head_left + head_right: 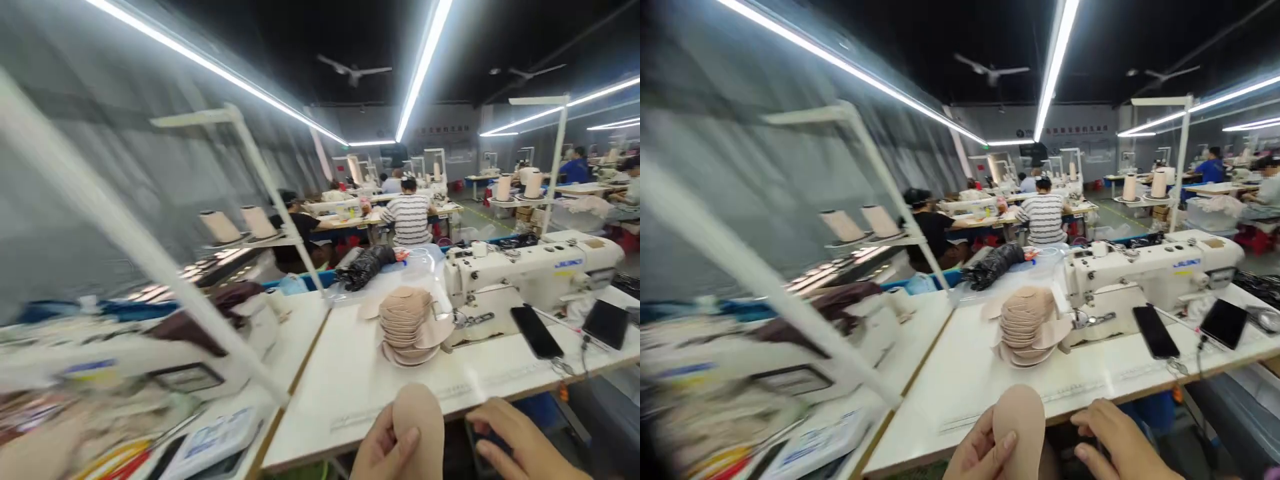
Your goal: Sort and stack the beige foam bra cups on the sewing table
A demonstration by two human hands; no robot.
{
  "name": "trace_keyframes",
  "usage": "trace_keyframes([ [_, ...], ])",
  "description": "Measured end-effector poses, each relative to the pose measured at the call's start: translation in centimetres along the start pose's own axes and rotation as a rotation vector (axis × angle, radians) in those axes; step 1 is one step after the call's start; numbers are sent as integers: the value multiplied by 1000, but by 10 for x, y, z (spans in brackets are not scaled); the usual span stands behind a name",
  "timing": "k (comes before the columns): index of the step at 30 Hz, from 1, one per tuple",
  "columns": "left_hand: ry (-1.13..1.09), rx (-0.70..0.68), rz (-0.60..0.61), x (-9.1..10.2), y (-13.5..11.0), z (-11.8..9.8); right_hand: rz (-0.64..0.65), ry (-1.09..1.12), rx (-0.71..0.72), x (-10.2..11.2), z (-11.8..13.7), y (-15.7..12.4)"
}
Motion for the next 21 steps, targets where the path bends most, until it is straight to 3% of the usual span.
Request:
trace_keyframes([
  [4, 253, -196, -239, 78, 9, -56, -38, -23, -12, -7, -32, 9],
  [6, 418, -228, -293, 110, 18, -78, -60, -48, 7, -9, -49, 17],
  [10, 706, -254, -344, 144, 35, -102, -98, -111, 44, -20, -77, 30],
  [12, 906, -329, -398, 145, 40, -114, -109, -144, 64, -30, -88, 35],
  [14, 1090, -439, -395, 130, 45, -124, -127, -190, 93, -40, -97, 40],
  [19, 1412, -651, -37, 63, 68, -120, -144, -319, 184, -60, -91, 61],
  [21, 1504, -687, 65, 47, 77, -113, -129, -322, 190, -67, -84, 71],
])
Point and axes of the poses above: each hand's wrist, its own y-axis towards the middle knuckle, its own x-axis out of the back of the hand, z = x × y, the point moved 8 cm from there along y, towards the middle knuckle, and after that the axes turned 2 degrees about -x, right-handed, at the moved point
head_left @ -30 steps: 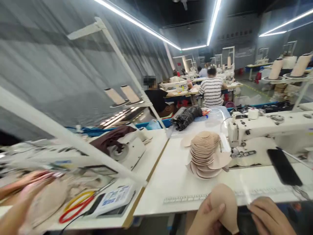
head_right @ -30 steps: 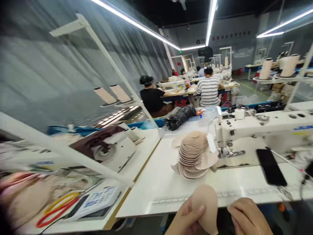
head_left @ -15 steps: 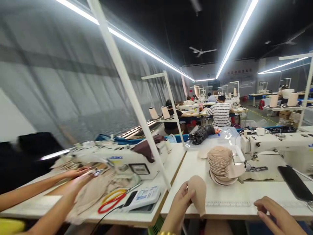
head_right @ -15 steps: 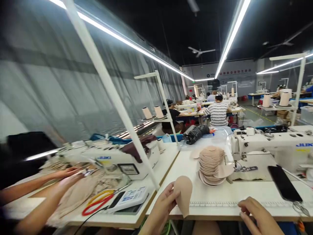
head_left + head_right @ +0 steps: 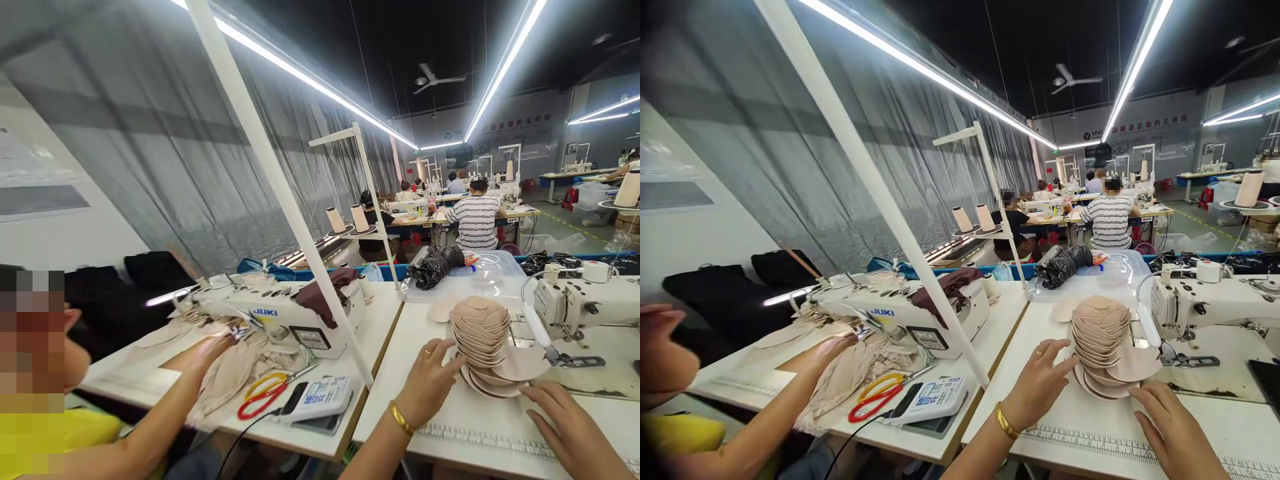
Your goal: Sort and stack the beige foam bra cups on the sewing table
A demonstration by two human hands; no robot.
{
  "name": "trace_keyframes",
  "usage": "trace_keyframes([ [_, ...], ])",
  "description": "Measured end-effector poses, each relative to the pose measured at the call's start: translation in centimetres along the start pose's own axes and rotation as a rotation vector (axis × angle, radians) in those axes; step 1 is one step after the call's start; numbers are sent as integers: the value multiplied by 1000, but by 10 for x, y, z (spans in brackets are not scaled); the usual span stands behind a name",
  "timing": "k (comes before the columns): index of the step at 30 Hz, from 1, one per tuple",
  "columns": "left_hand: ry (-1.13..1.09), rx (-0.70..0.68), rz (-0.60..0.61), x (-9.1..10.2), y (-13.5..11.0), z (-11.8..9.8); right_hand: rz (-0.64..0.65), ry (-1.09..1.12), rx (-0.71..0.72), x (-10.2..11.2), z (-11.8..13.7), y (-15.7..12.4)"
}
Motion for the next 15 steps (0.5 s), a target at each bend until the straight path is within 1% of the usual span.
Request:
trace_keyframes([
  [3, 71, -73, 74, -16, 12, -5, 19, 19, -1, -10, 11, 13],
  [5, 78, -107, 120, -23, 16, -7, 44, 23, 9, -17, 16, 19],
  [8, 23, -127, 173, -25, 20, -12, 72, 1, 1, -25, 17, 26],
  [10, -47, -104, 190, -17, 17, -12, 83, -17, -12, -26, 13, 29],
  [12, -143, -51, 200, -3, 9, -7, 89, -27, -16, -25, 9, 30],
  [14, -254, 49, 185, 14, -6, 5, 89, -30, -3, -22, 5, 29],
  [15, -306, 122, 157, 22, -17, 14, 87, -31, 12, -20, 3, 28],
])
Point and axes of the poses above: each hand's wrist, its own y-axis towards the middle knuckle, its own x-axis out of the back of the hand, z = x × y, the point moved 8 cm from there along y, towards the middle knuckle, and after that the axes turned 2 degrees about -x, right-handed, at the moved point
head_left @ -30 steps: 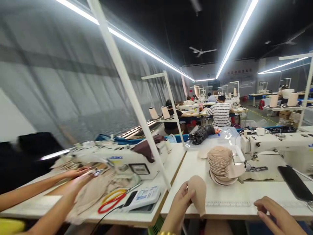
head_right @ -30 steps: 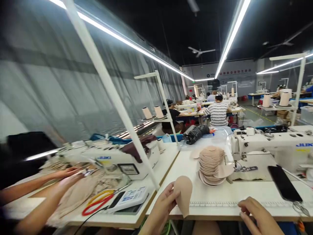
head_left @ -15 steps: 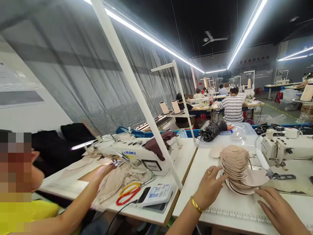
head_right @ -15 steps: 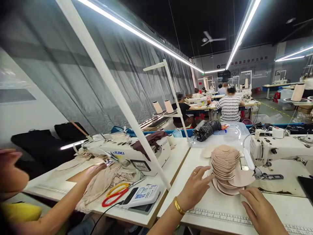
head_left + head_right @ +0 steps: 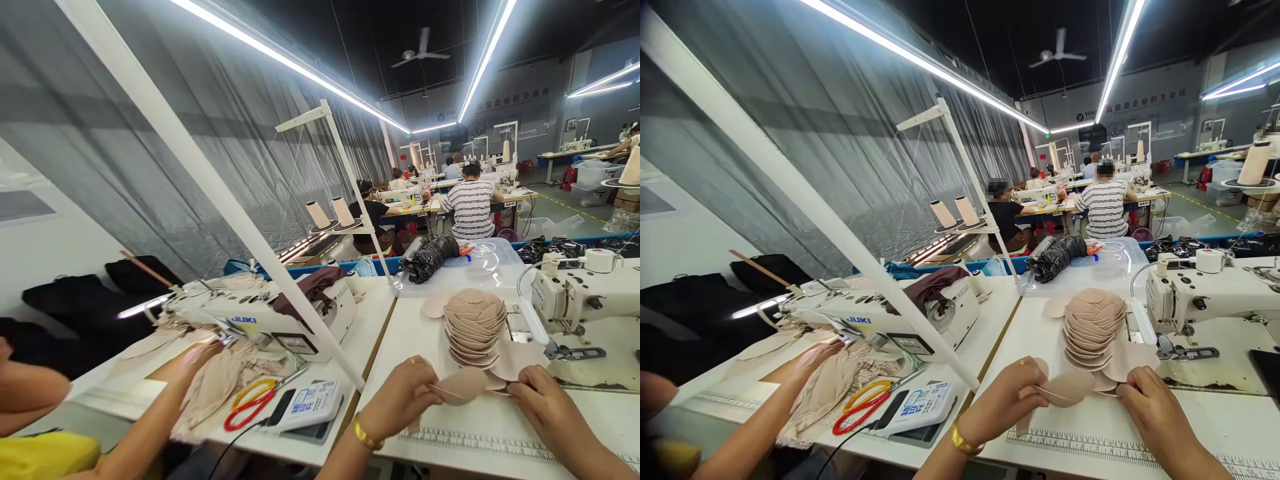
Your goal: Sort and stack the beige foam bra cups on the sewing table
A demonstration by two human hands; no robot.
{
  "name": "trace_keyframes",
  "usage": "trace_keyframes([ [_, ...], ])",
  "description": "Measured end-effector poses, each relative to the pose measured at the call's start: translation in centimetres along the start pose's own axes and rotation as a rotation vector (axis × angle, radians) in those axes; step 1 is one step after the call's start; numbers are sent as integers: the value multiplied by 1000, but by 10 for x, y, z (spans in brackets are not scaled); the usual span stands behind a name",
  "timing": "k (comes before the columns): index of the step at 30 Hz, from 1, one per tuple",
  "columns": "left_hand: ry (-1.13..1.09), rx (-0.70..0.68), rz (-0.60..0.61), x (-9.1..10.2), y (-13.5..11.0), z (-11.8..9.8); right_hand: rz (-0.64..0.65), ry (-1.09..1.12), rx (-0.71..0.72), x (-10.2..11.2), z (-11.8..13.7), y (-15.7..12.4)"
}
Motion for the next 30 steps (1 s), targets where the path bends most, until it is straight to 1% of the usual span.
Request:
trace_keyframes([
  [2, -96, 150, -102, 14, -24, 20, -11, -8, 39, 3, -2, -4],
  [4, -155, 306, -216, 19, -50, 42, -34, -23, 90, 3, -1, -8],
  [7, -166, 514, -338, 13, -80, 68, -77, -56, 160, -2, 7, -9],
  [9, -107, 600, -395, 9, -91, 75, -91, -79, 177, -8, 15, -5],
  [10, -29, 610, -434, 11, -92, 74, -94, -86, 177, -11, 19, -2],
  [12, 192, 557, -524, 18, -90, 62, -88, -82, 183, -13, 27, 2],
  [13, 297, 487, -555, 20, -85, 51, -80, -71, 198, -12, 31, 3],
  [14, 371, 385, -566, 19, -77, 38, -72, -54, 225, -10, 35, 2],
  [15, 402, 263, -548, 13, -67, 23, -59, -36, 260, -6, 38, -1],
  [16, 389, 137, -500, 4, -57, 9, -42, -16, 289, -2, 40, -5],
  [18, 346, -90, -360, -23, -36, -18, -1, 14, 305, 5, 39, -12],
  [19, 350, -156, -289, -37, -26, -28, 21, 24, 290, 8, 36, -15],
  [20, 374, -190, -232, -51, -17, -35, 41, 33, 265, 9, 33, -17],
  [22, 440, -192, -167, -73, -2, -41, 59, 50, 220, 9, 29, -19],
  [24, 474, -184, -152, -84, 7, -44, 59, 79, 203, 8, 29, -17],
  [25, 465, -191, -149, -86, 9, -45, 55, 97, 195, 7, 30, -16],
  [27, 370, -190, -136, -85, 9, -46, 48, 143, 171, 9, 32, -14],
  [28, 286, -164, -130, -82, 7, -44, 47, 169, 155, 11, 32, -14],
  [30, 34, -28, -130, -75, 0, -32, 45, 221, 96, 19, 28, -20],
])
Point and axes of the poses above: each hand's wrist, its own y-axis towards the middle knuckle, its own x-axis out of the back of the hand, z = x × y, the point moved 8 cm from there along y, towards the middle knuckle, and after that the axes turned 2 degrees about -x, right-handed, at the moved point
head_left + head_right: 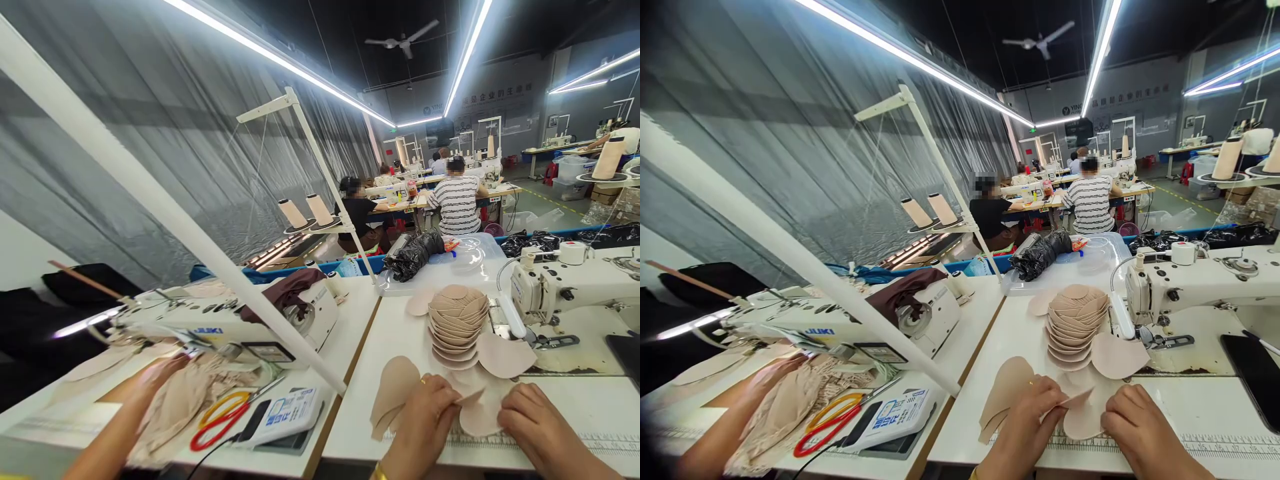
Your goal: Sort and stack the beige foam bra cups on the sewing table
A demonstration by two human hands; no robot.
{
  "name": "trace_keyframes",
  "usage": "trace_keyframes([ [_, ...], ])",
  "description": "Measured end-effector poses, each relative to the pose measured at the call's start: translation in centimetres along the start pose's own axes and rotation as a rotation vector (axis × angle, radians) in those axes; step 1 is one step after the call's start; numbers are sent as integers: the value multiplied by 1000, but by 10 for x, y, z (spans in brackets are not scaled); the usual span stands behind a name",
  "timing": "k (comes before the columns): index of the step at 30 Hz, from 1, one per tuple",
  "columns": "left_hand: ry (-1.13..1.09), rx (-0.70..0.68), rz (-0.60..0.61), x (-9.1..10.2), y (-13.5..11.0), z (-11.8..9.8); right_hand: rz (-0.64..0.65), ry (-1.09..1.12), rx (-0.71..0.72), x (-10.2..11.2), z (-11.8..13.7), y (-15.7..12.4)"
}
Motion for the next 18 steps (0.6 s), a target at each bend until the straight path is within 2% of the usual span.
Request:
trace_keyframes([
  [2, -336, 212, 3, 2, -11, 18, 4, 164, -208, 8, -16, -15],
  [5, -780, 463, 7, -4, -26, 38, 68, 629, -704, 3, -53, -56],
  [6, -850, 504, -4, -2, -29, 42, 94, 773, -827, -2, -60, -69],
  [8, -877, 557, -57, 10, -32, 53, 151, 883, -927, -5, -68, -83],
  [11, -773, 643, -157, 40, -36, 74, 224, 752, -932, 0, -81, -87],
  [14, -386, 677, -243, 79, -39, 95, 187, 516, -902, 15, -98, -84],
  [16, -50, 623, -332, 102, -40, 98, 97, 316, -849, 31, -109, -78],
  [18, 161, 517, -404, 109, -37, 91, 17, 140, -752, 41, -114, -68],
])
Point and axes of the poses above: each hand's wrist, its own y-axis towards the middle knuckle, its own x-axis out of the back of the hand, z = x × y, the point moved 8 cm from there along y, towards the middle knuckle, and after that the axes turned 2 degrees about -x, right-handed, at the moved point
